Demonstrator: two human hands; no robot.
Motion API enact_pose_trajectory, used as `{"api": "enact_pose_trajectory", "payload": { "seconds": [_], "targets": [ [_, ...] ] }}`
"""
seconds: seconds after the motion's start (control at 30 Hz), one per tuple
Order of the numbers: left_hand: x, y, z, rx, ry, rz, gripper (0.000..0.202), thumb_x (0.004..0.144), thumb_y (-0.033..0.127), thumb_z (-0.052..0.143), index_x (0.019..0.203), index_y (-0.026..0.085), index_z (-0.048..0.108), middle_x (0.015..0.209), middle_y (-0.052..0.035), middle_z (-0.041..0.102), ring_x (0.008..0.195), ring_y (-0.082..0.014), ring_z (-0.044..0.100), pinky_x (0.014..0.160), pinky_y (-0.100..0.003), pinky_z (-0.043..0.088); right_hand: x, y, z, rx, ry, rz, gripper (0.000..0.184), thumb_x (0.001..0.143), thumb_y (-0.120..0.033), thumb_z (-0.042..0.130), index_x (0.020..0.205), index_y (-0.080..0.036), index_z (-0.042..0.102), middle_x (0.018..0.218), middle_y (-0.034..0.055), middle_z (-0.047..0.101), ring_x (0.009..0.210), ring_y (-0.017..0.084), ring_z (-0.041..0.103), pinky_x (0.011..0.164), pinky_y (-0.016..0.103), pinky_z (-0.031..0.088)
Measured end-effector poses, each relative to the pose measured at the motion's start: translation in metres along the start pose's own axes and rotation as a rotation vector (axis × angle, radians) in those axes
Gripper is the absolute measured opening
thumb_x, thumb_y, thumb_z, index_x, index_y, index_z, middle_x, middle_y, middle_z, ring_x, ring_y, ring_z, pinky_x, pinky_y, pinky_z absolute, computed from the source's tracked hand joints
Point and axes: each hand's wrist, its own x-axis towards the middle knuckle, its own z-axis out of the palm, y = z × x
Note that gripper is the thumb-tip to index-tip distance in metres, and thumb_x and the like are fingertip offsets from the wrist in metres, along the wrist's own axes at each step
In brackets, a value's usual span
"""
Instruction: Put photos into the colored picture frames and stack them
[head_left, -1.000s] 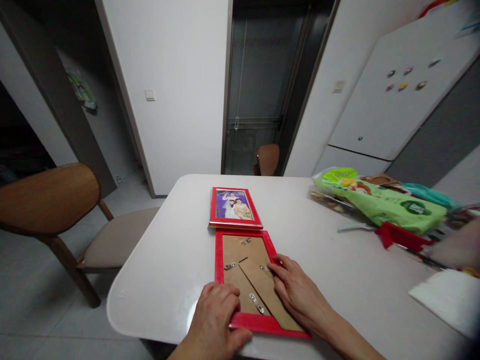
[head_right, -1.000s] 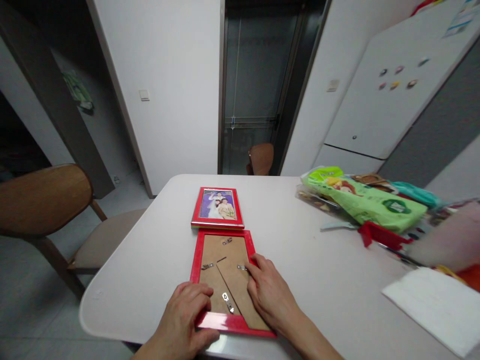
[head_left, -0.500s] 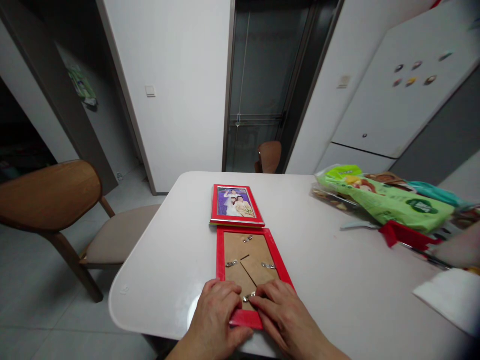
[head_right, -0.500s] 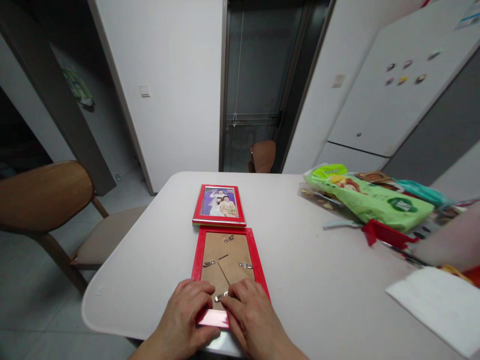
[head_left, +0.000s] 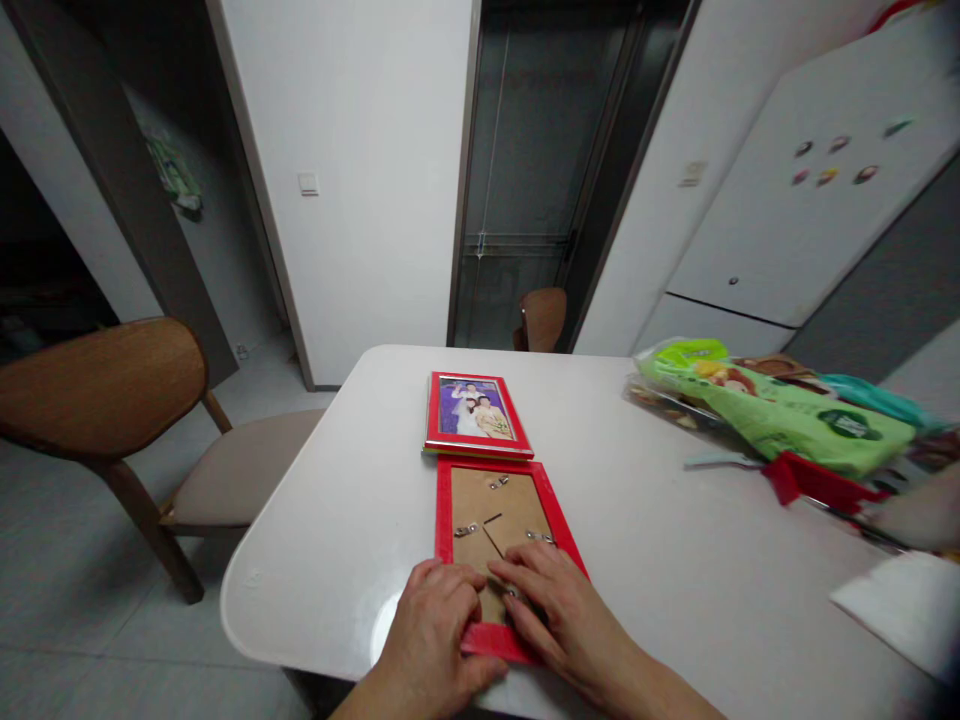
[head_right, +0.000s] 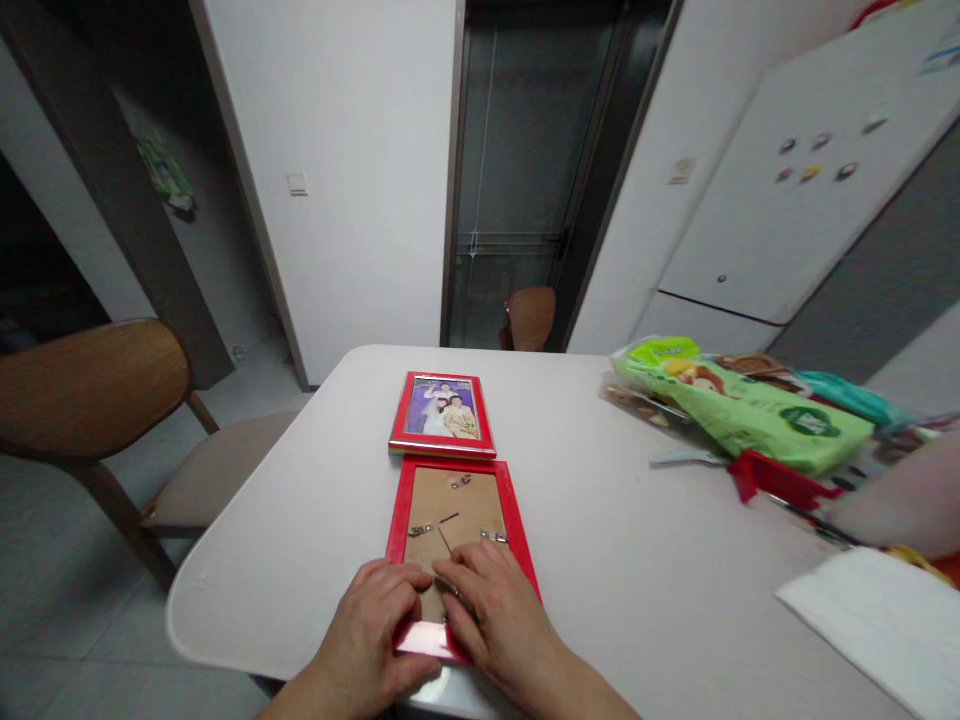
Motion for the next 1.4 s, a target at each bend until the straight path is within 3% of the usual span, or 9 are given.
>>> {"api": "enact_pose_trajectory", "payload": {
  "seconds": [0.2, 0.43, 0.63, 0.9, 1.07, 1.2, 1.4],
  "targets": [
    [0.001, 0.001, 0.0, 0.02, -0.001, -0.015, 0.035, 0.042, 0.013, 0.075, 0.064, 0.018, 0.048, 0.089, 0.0001, 0.059, 0.084, -0.018, 0.051, 0.085, -0.034, 0.031, 0.055, 0.007, 0.022, -0.028, 0.065, 0.126, 0.019, 0.079, -0.022, 0.044, 0.078, -0.02, 0.063, 0.076, 0.0043, 0.057, 0.078, 0.016, 0.048, 0.071, 0.028, 0.036],
    [0.0, 0.0, 0.002, 0.02, 0.012, -0.033, 0.036, 0.041, 0.015, 0.075, 0.062, 0.017, 0.046, 0.08, 0.0014, 0.058, 0.077, -0.0168, 0.051, 0.081, -0.032, 0.032, 0.066, 0.008, 0.025, -0.021, 0.037, 0.141, 0.024, 0.078, -0.023, 0.045, 0.062, -0.017, 0.062, 0.068, 0.0038, 0.058, 0.07, 0.014, 0.051, 0.066, 0.024, 0.036],
    [0.001, 0.0, 0.002, -0.007, 0.011, -0.044, 0.035, 0.043, 0.014, 0.074, 0.064, 0.017, 0.046, 0.085, 0.0012, 0.058, 0.082, -0.0171, 0.051, 0.085, -0.033, 0.029, 0.073, 0.014, 0.029, -0.014, 0.063, 0.226, 0.015, 0.074, -0.023, 0.05, 0.067, -0.017, 0.06, 0.068, 0.0037, 0.06, 0.065, 0.014, 0.052, 0.059, 0.023, 0.036],
    [0.0, -0.002, 0.002, 0.009, -0.004, -0.032, 0.041, 0.037, 0.019, 0.078, 0.062, 0.017, 0.046, 0.084, 0.0022, 0.058, 0.075, -0.0161, 0.051, 0.075, -0.031, 0.032, 0.071, 0.008, 0.028, 0.004, 0.065, 0.202, 0.014, 0.073, -0.022, 0.051, 0.065, -0.018, 0.061, 0.068, 0.0026, 0.063, 0.068, 0.014, 0.055, 0.063, 0.022, 0.037],
    [-0.003, -0.004, 0.004, 0.0, 0.014, -0.004, 0.043, 0.036, 0.018, 0.08, 0.065, 0.017, 0.048, 0.091, 0.0019, 0.059, 0.082, -0.0175, 0.052, 0.079, -0.032, 0.03, 0.074, 0.04, 0.015, -0.029, 0.158, 0.318, 0.018, 0.075, -0.028, 0.047, 0.076, -0.018, 0.062, 0.074, 0.0029, 0.065, 0.068, 0.014, 0.057, 0.061, 0.022, 0.038],
    [-0.003, -0.005, 0.005, -0.009, 0.014, -0.014, 0.042, 0.036, 0.018, 0.08, 0.065, 0.018, 0.049, 0.092, 0.0015, 0.06, 0.082, -0.0178, 0.053, 0.078, -0.033, 0.031, 0.081, 0.068, 0.011, -0.104, 0.23, 0.437, 0.019, 0.074, -0.025, 0.046, 0.073, -0.018, 0.063, 0.074, 0.0059, 0.066, 0.07, 0.017, 0.058, 0.064, 0.025, 0.038],
    [-0.001, -0.006, 0.003, -0.025, -0.002, -0.008, 0.041, 0.036, 0.023, 0.08, 0.064, 0.018, 0.051, 0.094, 0.0015, 0.061, 0.084, -0.0185, 0.054, 0.08, -0.034, 0.031, 0.094, 0.065, 0.026, -0.089, 0.246, 0.372, 0.022, 0.075, -0.02, 0.044, 0.089, -0.018, 0.062, 0.09, 0.0049, 0.065, 0.084, 0.015, 0.056, 0.074, 0.023, 0.038]
  ]
}}
